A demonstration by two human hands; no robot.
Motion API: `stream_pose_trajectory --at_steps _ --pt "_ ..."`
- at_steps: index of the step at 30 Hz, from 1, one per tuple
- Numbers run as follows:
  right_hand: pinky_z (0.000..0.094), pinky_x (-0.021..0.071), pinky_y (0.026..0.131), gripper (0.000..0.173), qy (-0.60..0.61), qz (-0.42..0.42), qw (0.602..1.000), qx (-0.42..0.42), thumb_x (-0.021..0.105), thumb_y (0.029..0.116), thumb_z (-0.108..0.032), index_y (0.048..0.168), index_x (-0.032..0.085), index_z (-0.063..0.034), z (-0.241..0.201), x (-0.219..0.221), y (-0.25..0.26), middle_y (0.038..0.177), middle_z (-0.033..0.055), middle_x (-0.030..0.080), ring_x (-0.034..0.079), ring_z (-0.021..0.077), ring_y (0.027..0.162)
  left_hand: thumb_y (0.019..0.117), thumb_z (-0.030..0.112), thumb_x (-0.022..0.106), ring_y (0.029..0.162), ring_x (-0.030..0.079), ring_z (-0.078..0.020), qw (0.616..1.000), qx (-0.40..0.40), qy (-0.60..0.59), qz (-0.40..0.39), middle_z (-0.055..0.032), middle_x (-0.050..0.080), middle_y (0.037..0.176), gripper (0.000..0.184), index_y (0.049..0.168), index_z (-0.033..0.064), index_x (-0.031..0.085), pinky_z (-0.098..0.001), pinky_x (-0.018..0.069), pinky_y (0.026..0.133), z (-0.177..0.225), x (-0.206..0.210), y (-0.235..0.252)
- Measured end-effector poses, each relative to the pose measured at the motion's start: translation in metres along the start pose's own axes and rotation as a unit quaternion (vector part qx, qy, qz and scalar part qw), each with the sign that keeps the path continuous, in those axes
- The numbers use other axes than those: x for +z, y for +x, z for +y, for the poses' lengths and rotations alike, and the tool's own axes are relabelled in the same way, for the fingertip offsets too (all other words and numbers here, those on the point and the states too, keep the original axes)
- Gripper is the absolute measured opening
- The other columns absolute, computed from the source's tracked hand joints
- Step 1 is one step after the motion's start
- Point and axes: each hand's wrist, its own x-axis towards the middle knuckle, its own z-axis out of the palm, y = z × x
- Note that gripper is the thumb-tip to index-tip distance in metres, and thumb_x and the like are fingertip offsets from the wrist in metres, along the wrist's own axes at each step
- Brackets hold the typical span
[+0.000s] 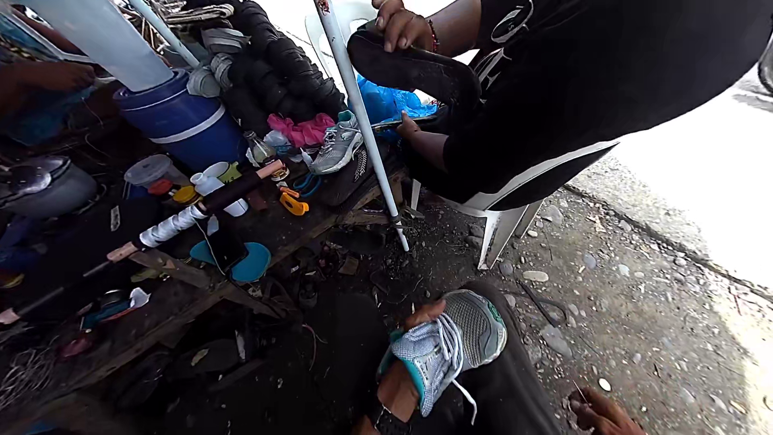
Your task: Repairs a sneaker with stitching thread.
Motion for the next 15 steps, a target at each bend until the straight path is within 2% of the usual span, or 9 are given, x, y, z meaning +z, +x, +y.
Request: stream_pose_trajectory --at_steps 1,4,6,8,9,11,12,13,15 --pt "0.0416 0.0551 0.062 0.035 0.006 0.003 1.000 -0.007 0.051 0.1068 -0.022 0.135 0.052 -0.0008 0.002 -0.001 0.001 0.103 0.0156 0.067 0.066 0.0221 0.074 0.1068 0.012 0.042 0.095 0.070 -0.0060 1.000 0.013 0.014 -0.003 -0.0001 0.074 0.099 0.028 0.107 0.0097 0.070 -0.0245 0.0574 0.087 -0.003 -0.004 0.000" --pt "0.0459 0.0577 0.070 0.042 0.018 0.024 0.998 -0.059 0.052 0.1045 -0.019 0.142 0.052 -0.0017 -0.005 -0.006 -0.001 0.114 0.0191 0.069 0.070 0.0263 0.085 0.1063 0.020 0.043 0.088 0.071 -0.0094 0.999 -0.026 -0.018 -0.011 -0.0021 0.074 0.095 0.028 0.105 0.0122 0.070 -0.0275 0.0597 0.080 0.004 0.005 -0.004" --pt "0.0417 0.0577 0.064 0.045 0.040 0.062 0.991 -0.113 0.058 0.1030 -0.020 0.143 0.052 -0.0013 -0.018 -0.004 -0.007 0.105 0.0165 0.071 0.069 0.0228 0.076 0.1068 0.019 0.042 0.087 0.071 -0.0087 0.999 -0.029 -0.019 -0.011 -0.0020 0.074 0.093 0.030 0.102 0.0124 0.071 -0.0265 0.0597 0.080 0.003 0.003 -0.003" --pt "0.0337 0.0566 0.057 0.048 0.066 0.097 0.979 -0.167 0.065 0.0968 -0.019 0.140 0.056 -0.0009 -0.026 0.001 -0.019 0.097 0.0109 0.073 0.068 0.0155 0.068 0.1058 0.015 0.041 0.086 0.071 -0.0069 0.999 -0.034 -0.036 -0.010 -0.0012 0.074 0.091 0.031 0.098 0.0118 0.072 -0.0238 0.0594 0.079 -0.003 0.000 -0.006" --pt "0.0294 0.0549 0.056 0.048 0.073 0.103 0.972 -0.196 0.066 0.0954 -0.018 0.139 0.056 0.0011 -0.033 0.003 -0.026 0.095 0.0086 0.073 0.066 0.0111 0.066 0.1054 0.012 0.040 0.086 0.071 -0.0051 0.999 -0.036 -0.033 -0.007 -0.0004 0.075 0.090 0.033 0.098 0.0111 0.072 -0.0220 0.0589 0.078 -0.002 0.001 -0.008" --pt "0.0250 0.0517 0.060 0.045 0.078 0.100 0.956 -0.264 0.065 0.0977 -0.014 0.137 0.057 0.0046 -0.059 -0.001 -0.027 0.096 0.0068 0.072 0.061 0.0059 0.068 0.1058 0.001 0.027 0.086 0.069 0.0005 0.999 -0.050 -0.002 0.006 0.0022 0.074 0.087 0.040 0.096 0.0076 0.065 -0.0167 0.0551 0.081 0.017 0.014 0.004" --pt "0.0245 0.0512 0.061 0.043 0.077 0.101 0.949 -0.288 0.065 0.0987 -0.015 0.137 0.058 0.0046 -0.067 0.000 -0.029 0.095 0.0059 0.071 0.060 0.0052 0.068 0.1075 -0.001 0.022 0.079 0.068 0.0029 0.995 -0.080 0.003 0.059 0.0036 0.072 0.080 0.043 0.091 0.0078 0.061 -0.0134 0.0550 0.076 0.029 0.032 0.004" --pt "0.0243 0.0510 0.060 0.042 0.077 0.101 0.945 -0.301 0.064 0.0987 -0.015 0.135 0.060 0.0041 -0.070 0.001 -0.033 0.093 0.0050 0.071 0.060 0.0050 0.067 0.1079 0.000 0.019 0.075 0.067 0.0033 0.991 -0.104 0.000 0.080 0.0039 0.071 0.075 0.046 0.087 0.0087 0.060 -0.0126 0.0553 0.073 0.030 0.035 0.005" --pt "0.0222 0.0510 0.057 0.037 0.089 0.096 0.940 -0.316 0.062 0.0987 -0.015 0.131 0.063 0.0032 -0.077 0.006 -0.042 0.090 0.0023 0.072 0.059 0.0032 0.063 0.1069 0.003 0.022 0.078 0.069 0.0012 0.994 -0.108 -0.001 0.034 0.0030 0.073 0.079 0.046 0.088 0.0113 0.063 -0.0157 0.0562 0.076 0.017 0.014 0.005"
